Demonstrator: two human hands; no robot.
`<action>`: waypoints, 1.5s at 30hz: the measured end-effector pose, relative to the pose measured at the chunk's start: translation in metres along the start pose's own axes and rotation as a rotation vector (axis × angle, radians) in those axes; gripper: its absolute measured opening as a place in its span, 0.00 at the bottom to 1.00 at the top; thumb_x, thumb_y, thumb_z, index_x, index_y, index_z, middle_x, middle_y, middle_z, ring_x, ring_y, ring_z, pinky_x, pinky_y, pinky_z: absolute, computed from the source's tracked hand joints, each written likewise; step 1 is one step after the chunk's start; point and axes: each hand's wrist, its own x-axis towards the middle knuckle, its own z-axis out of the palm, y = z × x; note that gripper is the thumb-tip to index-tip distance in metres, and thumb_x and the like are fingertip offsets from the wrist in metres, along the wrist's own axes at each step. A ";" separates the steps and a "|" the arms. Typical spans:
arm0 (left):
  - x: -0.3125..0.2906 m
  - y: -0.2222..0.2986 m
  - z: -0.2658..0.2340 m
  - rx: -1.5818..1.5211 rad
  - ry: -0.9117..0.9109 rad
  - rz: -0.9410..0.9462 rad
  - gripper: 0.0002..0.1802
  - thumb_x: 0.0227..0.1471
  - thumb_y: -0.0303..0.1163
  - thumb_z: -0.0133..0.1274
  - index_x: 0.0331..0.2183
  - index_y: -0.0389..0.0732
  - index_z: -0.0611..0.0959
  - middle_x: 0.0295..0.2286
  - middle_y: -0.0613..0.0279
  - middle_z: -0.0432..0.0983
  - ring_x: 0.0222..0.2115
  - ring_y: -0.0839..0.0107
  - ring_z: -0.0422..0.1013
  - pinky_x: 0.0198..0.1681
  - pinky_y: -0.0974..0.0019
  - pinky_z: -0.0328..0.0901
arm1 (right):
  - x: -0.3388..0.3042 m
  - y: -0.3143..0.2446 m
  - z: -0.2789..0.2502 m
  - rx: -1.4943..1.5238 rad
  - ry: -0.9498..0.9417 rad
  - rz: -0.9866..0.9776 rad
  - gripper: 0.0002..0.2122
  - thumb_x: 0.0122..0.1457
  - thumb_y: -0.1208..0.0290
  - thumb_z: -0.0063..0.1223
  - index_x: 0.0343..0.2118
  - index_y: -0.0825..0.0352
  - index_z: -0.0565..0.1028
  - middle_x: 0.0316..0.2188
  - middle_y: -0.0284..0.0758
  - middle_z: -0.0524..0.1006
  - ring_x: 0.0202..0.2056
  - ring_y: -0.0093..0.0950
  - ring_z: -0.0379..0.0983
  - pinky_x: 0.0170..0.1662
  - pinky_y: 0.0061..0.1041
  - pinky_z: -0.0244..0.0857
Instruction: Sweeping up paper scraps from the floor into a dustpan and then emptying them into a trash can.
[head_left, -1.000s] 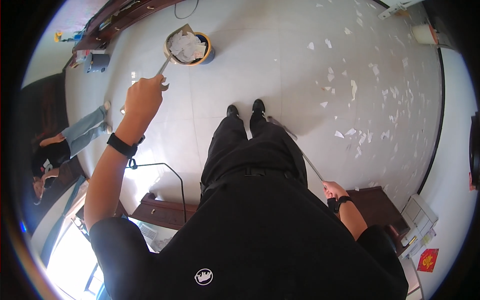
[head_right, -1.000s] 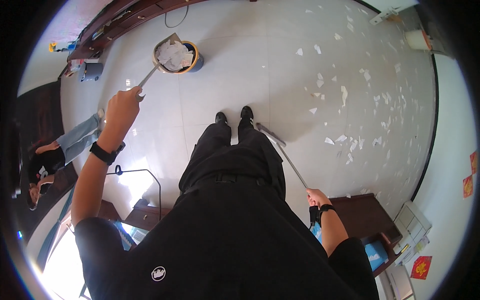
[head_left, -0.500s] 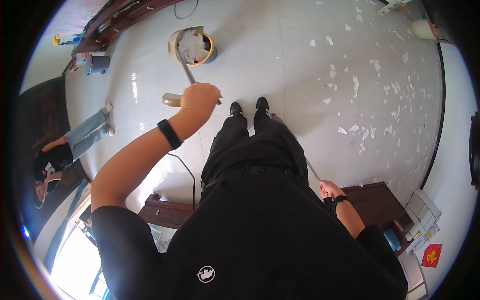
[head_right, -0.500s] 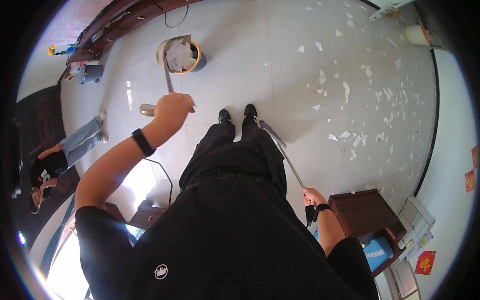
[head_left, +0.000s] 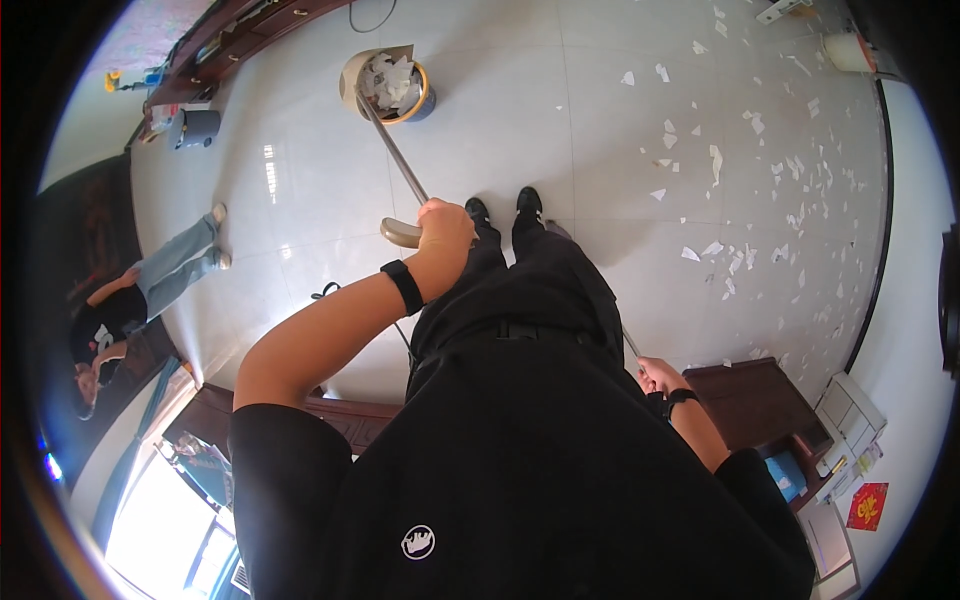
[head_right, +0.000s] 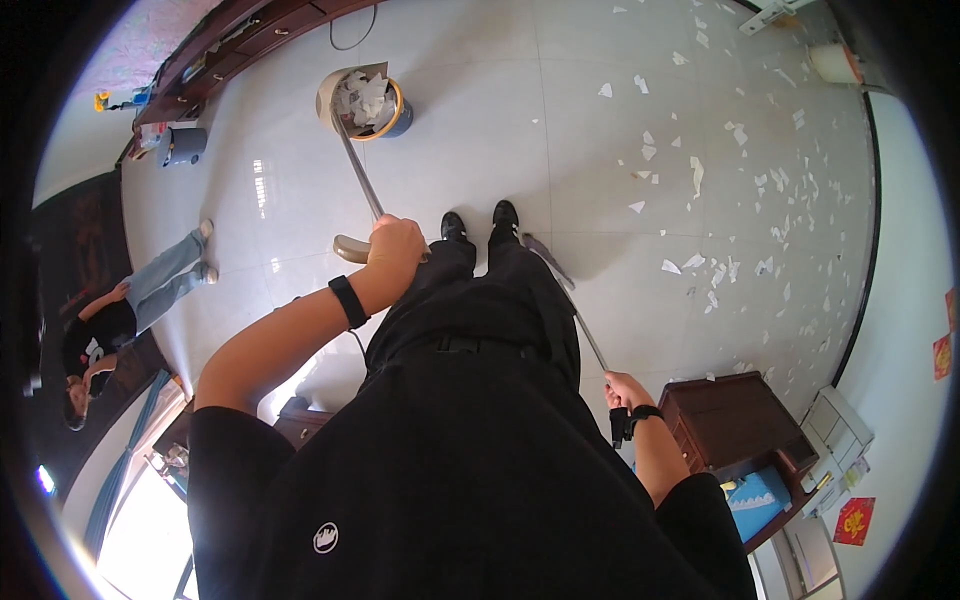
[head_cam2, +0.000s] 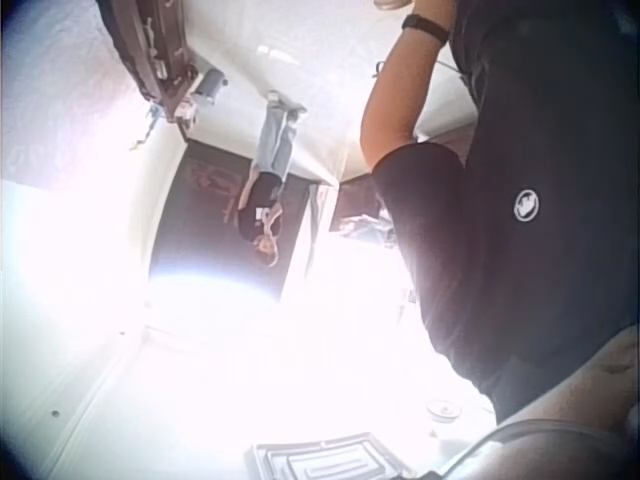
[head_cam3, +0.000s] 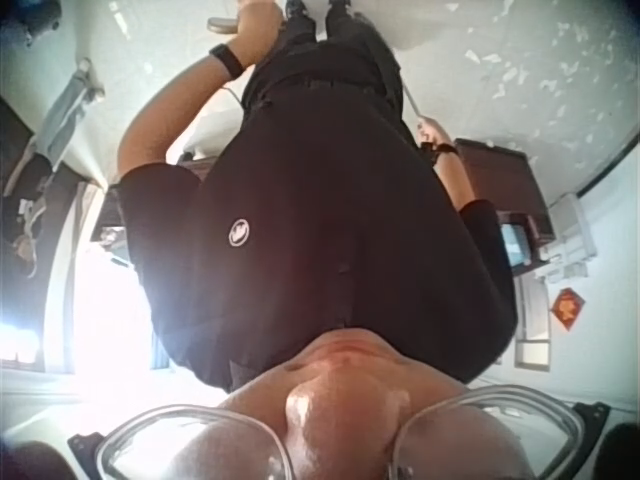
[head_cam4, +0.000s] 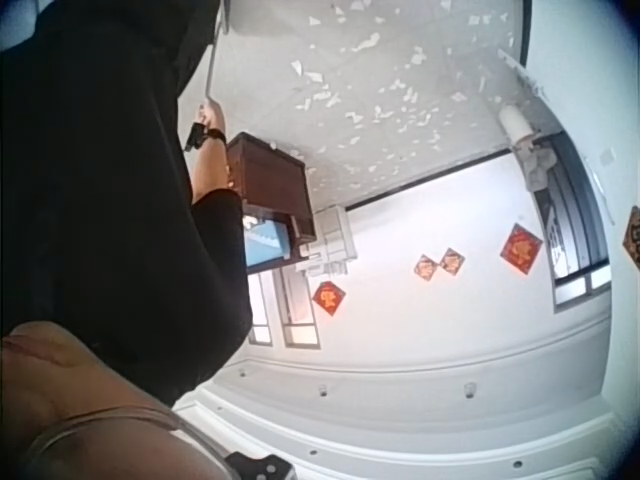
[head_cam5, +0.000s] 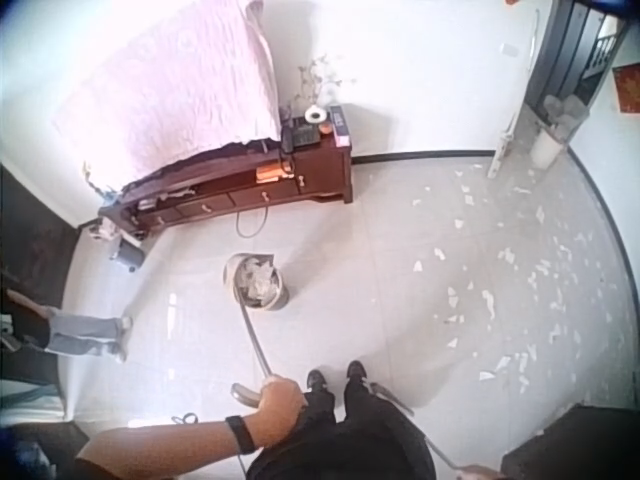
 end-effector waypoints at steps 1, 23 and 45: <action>-0.002 0.000 -0.004 0.072 -0.057 0.049 0.07 0.42 0.30 0.58 0.28 0.43 0.85 0.27 0.64 0.79 0.32 0.62 0.75 0.29 0.65 0.70 | 0.001 0.001 0.000 -0.022 0.003 0.003 0.17 0.62 0.57 0.40 0.21 0.64 0.63 0.11 0.24 0.56 0.11 0.17 0.50 0.12 0.18 0.44; -0.019 -0.052 0.025 -1.072 -0.631 0.025 0.21 0.34 0.37 0.66 0.20 0.26 0.79 0.16 0.51 0.75 0.16 0.66 0.76 0.23 0.65 0.71 | 0.002 0.007 -0.002 0.012 -0.021 0.006 0.15 0.61 0.59 0.40 0.22 0.65 0.64 0.11 0.25 0.57 0.10 0.17 0.49 0.12 0.18 0.44; -0.088 -0.044 0.099 -0.383 -0.316 -0.019 0.14 0.27 0.32 0.68 0.22 0.38 0.84 0.23 0.51 0.78 0.27 0.57 0.77 0.30 0.60 0.72 | -0.005 0.000 -0.011 -0.072 0.041 -0.027 0.14 0.58 0.61 0.41 0.21 0.65 0.63 0.12 0.26 0.58 0.11 0.18 0.50 0.13 0.18 0.44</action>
